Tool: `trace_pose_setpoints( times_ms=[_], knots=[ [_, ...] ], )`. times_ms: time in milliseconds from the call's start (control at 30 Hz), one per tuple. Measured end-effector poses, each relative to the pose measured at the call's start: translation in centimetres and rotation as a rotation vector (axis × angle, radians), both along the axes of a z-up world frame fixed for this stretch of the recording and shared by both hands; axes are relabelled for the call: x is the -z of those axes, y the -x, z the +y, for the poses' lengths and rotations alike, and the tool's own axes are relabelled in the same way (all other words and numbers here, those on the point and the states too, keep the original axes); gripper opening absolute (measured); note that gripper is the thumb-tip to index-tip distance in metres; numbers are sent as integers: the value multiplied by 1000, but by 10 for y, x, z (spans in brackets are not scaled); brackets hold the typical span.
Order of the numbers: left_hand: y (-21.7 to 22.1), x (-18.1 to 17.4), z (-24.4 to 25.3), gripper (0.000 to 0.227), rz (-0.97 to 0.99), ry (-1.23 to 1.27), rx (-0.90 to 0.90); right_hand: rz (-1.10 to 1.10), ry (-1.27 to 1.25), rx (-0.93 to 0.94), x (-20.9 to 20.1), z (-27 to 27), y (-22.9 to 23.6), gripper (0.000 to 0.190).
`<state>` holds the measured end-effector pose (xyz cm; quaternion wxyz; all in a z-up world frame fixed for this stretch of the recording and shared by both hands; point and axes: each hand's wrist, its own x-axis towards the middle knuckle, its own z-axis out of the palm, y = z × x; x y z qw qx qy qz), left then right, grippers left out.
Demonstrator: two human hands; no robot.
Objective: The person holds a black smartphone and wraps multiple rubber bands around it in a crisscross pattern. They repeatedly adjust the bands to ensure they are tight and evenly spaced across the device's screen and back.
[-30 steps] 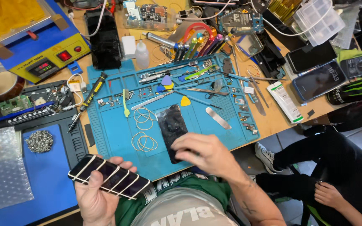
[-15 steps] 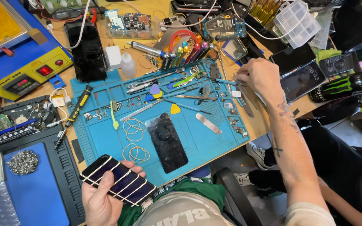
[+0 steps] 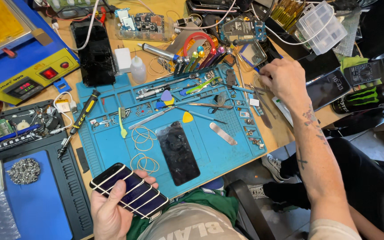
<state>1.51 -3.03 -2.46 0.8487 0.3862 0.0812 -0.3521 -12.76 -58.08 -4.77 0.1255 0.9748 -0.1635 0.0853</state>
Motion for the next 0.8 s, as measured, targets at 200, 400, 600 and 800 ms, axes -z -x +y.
trace_pose_setpoints(
  times_ms=[200,400,600,800],
  knots=[
    [7,5,9,38,-14,-85,-23,141,18,-56,17,-14,-1,21],
    [13,7,20,41,34,-131,-29,231,112,29,21,-20,-6,9],
    [21,33,36,40,15,-107,-43,127,-87,75,28,-16,-1,9],
    [24,48,43,41,9,-89,-33,41,-282,180,-1,-6,3,12]
  ],
)
